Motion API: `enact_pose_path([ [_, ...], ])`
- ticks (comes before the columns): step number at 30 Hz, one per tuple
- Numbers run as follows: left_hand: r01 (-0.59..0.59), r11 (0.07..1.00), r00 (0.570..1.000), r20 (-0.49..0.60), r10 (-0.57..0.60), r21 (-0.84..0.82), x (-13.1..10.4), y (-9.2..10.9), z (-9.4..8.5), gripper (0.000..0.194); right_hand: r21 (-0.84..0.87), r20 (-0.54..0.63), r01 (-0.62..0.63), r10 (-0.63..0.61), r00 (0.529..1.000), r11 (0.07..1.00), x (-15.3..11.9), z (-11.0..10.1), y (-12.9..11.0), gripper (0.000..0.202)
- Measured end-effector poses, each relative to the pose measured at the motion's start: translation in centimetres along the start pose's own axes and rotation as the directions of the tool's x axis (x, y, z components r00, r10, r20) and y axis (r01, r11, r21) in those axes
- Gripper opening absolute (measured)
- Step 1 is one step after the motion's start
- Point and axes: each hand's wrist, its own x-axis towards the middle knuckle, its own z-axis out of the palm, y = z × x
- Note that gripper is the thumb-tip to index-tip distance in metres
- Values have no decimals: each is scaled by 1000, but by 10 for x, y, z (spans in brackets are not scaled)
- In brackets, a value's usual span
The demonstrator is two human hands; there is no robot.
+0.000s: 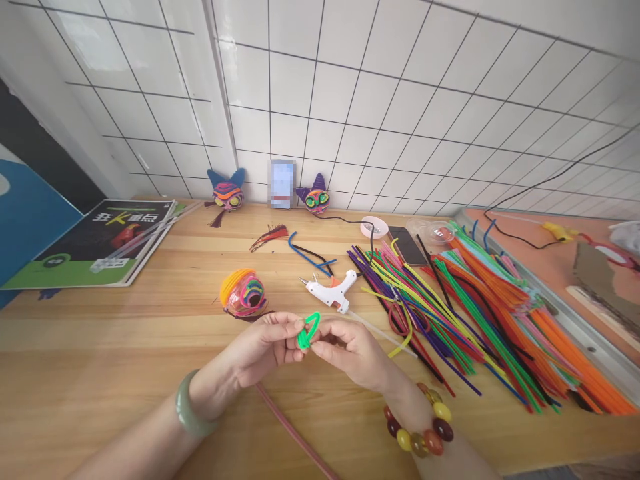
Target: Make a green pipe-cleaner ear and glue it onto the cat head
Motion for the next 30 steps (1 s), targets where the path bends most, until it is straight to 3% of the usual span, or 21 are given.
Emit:
enact_pose_path([
  [7, 58, 998, 998, 36, -58, -22, -4, -3, 2, 8, 15, 41, -37, 37, 999, 999, -5, 2, -2, 11],
  [13, 75, 997, 996, 51, -76, 21, -5, -3, 1, 8, -58, -54, -9, 6, 999, 998, -5, 2, -1, 8],
  [19, 137, 988, 987, 70, -143, 76, -6, -3, 0, 8, -62, -166, -43, 32, 986, 997, -7, 3, 7, 22],
  [30, 187, 977, 966, 161, -203, 106, -9, -1, 5, 8, -204, -13, 187, -193, 981, 961, -5, 0, 0, 20],
])
